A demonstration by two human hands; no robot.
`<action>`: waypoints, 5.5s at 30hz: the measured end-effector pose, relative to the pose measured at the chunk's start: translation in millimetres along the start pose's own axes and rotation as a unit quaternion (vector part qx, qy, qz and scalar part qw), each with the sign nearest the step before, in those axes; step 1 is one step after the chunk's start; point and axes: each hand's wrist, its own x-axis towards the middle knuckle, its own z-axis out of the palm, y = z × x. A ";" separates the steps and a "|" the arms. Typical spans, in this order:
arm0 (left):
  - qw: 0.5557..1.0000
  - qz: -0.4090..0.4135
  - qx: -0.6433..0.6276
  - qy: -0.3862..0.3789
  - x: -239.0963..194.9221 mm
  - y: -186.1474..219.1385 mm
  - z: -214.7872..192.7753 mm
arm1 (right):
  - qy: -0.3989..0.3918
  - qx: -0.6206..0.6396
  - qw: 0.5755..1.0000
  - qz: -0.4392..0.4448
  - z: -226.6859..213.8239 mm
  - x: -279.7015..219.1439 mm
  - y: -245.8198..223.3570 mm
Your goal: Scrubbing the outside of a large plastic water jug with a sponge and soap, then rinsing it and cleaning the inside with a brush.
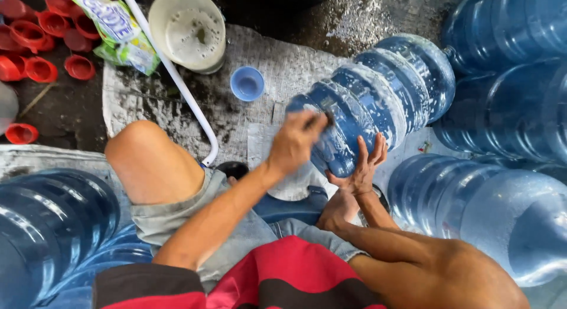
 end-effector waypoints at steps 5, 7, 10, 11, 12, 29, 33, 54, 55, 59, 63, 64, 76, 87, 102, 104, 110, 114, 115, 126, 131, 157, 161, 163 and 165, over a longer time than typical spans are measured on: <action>0.991 -0.127 0.028 -0.031 14.5 -32.0 -32.7 | 0.010 0.004 1.000 -0.007 -2.9 -2.3 -2.4; 0.992 -0.112 0.040 -0.043 16.3 4.2 -44.1 | 0.010 0.003 1.000 0.007 -0.8 -8.9 -0.1; 0.997 0.031 0.055 -0.053 10.6 -0.5 -24.1 | 0.015 -0.027 0.999 0.023 4.4 -14.1 3.2; 0.998 -0.027 0.042 -0.042 17.3 -16.8 -18.6 | 0.017 -0.011 0.999 0.028 4.0 -12.1 -0.3; 0.995 -0.086 0.029 -0.031 23.6 -32.6 -13.7 | 0.018 0.006 0.999 0.034 3.0 -10.1 -4.4; 0.996 -0.013 0.051 -0.068 38.4 32.5 -5.7 | 0.003 -0.008 1.000 0.016 9.3 -43.0 31.0; 0.987 -0.140 0.076 -0.010 38.3 -55.5 12.4 | 0.019 0.005 1.000 -0.012 4.7 -19.5 21.6; 0.970 -0.236 0.026 0.050 7.4 -73.8 26.8 | -0.090 0.021 0.993 0.070 -19.3 50.0 -30.2; 0.970 -0.235 0.029 0.056 12.5 -42.3 10.8 | -0.088 0.024 0.994 0.065 -18.4 50.3 -28.8; 0.985 -0.151 0.027 0.074 1.6 31.6 -7.2 | -0.078 0.028 0.994 0.073 -14.3 46.0 -25.9; 0.985 -0.155 0.016 0.078 -15.8 2.7 4.9 | -0.066 0.029 0.995 0.063 -16.1 46.5 -30.3; 0.985 -0.154 0.014 0.076 -16.6 -6.1 4.2 | -0.065 0.027 0.995 0.065 -18.4 40.9 -30.8; 0.934 -0.335 -0.092 0.082 -28.5 -16.5 5.1 | -0.057 0.042 0.996 0.056 -12.6 48.7 -17.9; 0.925 -0.303 -0.181 0.143 -21.3 48.0 -1.2 | -0.040 0.056 0.994 0.081 -8.5 33.9 -0.3; 0.958 -0.246 -0.133 0.066 -13.7 -50.9 15.1 | 0.001 0.070 0.995 0.064 -8.3 25.6 1.2; 0.981 -0.175 -0.064 0.058 -0.2 -31.2 21.5 | 0.011 0.062 0.997 0.054 -5.2 19.4 7.7; 0.998 -0.052 0.020 0.036 20.7 -12.6 33.7 | 0.038 0.067 0.995 0.057 -4.5 -2.1 17.7; 0.991 -0.109 0.071 0.009 32.4 -32.4 18.4 | 0.049 0.071 0.995 0.045 -3.4 -14.3 27.1; 0.992 -0.102 0.073 0.012 38.6 -12.0 7.1 | 0.057 0.072 0.995 0.043 -0.9 -11.1 30.9; 0.985 -0.140 0.017 -0.097 66.7 -20.9 10.6 | 0.039 0.046 0.998 -0.027 -7.5 11.0 15.7; 0.987 -0.156 -0.003 -0.025 32.8 6.2 -9.1 | 0.014 0.066 0.995 -0.067 -10.9 12.7 46.2; 0.978 -0.192 -0.038 -0.067 34.3 -19.5 -50.2 | -0.151 0.036 0.986 0.068 -29.6 79.7 -47.4; 0.985 -0.156 -0.039 -0.063 26.2 -38.7 -42.6 | -0.142 0.001 0.986 0.085 -15.0 81.6 -46.8; 0.986 -0.153 -0.047 -0.047 21.8 -38.0 -35.4 | -0.133 0.004 0.987 0.087 -11.9 78.1 -47.2; 0.991 -0.123 0.029 -0.037 22.9 -22.6 -24.7 | -0.119 0.001 0.989 0.091 -10.5 78.5 -48.1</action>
